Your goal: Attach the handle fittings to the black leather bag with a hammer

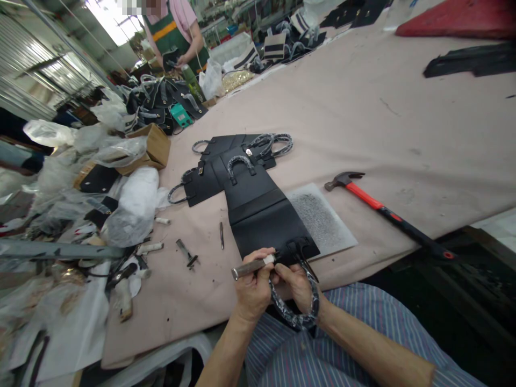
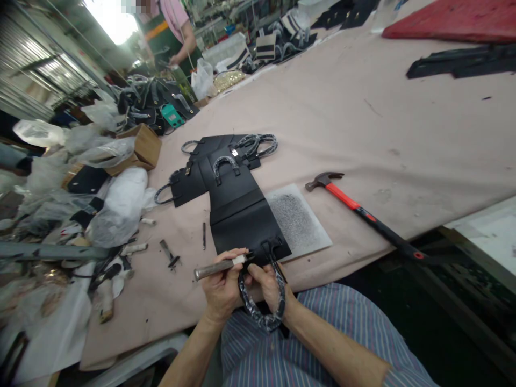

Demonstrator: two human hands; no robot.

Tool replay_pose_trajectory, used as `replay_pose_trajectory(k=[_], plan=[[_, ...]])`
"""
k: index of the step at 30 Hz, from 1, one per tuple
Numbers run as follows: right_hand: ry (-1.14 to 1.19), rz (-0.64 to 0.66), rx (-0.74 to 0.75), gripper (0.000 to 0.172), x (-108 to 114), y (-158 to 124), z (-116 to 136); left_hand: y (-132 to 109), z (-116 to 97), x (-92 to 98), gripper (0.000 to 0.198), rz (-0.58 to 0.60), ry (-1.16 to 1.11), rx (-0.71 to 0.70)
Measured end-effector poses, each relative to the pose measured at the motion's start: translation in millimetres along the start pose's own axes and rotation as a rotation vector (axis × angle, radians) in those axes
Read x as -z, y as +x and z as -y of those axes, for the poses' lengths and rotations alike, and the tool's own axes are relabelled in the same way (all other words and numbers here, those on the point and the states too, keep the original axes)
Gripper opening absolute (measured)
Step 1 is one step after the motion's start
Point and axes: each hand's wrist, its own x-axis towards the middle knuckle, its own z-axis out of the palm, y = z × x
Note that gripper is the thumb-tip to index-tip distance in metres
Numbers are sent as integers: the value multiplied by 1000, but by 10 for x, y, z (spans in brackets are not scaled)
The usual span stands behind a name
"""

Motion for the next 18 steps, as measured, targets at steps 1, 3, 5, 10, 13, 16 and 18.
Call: replay_pose_trajectory(k=[1,3,5,10,13,16,18], plan=[[-4,-3,2,60,2,1,-4,-5,4,-2,13,1,-2,7],[-15,-11,4,59,9,4,-14,-9,17,-5,13,-4,-15,23],[-23,-22,5,59,15,7,-24,-6,30,-6,13,-15,-35,37],[-32,-47,4,59,18,9,-30,13,33,-4,12,-7,-35,32],[-22,-51,8,60,10,6,-22,23,24,-5,12,-8,-26,20],[-12,-55,8,60,0,6,-14,28,22,-11,12,-10,-33,26],[-6,-52,4,61,-7,7,-4,29,25,-15,12,-10,-39,31]])
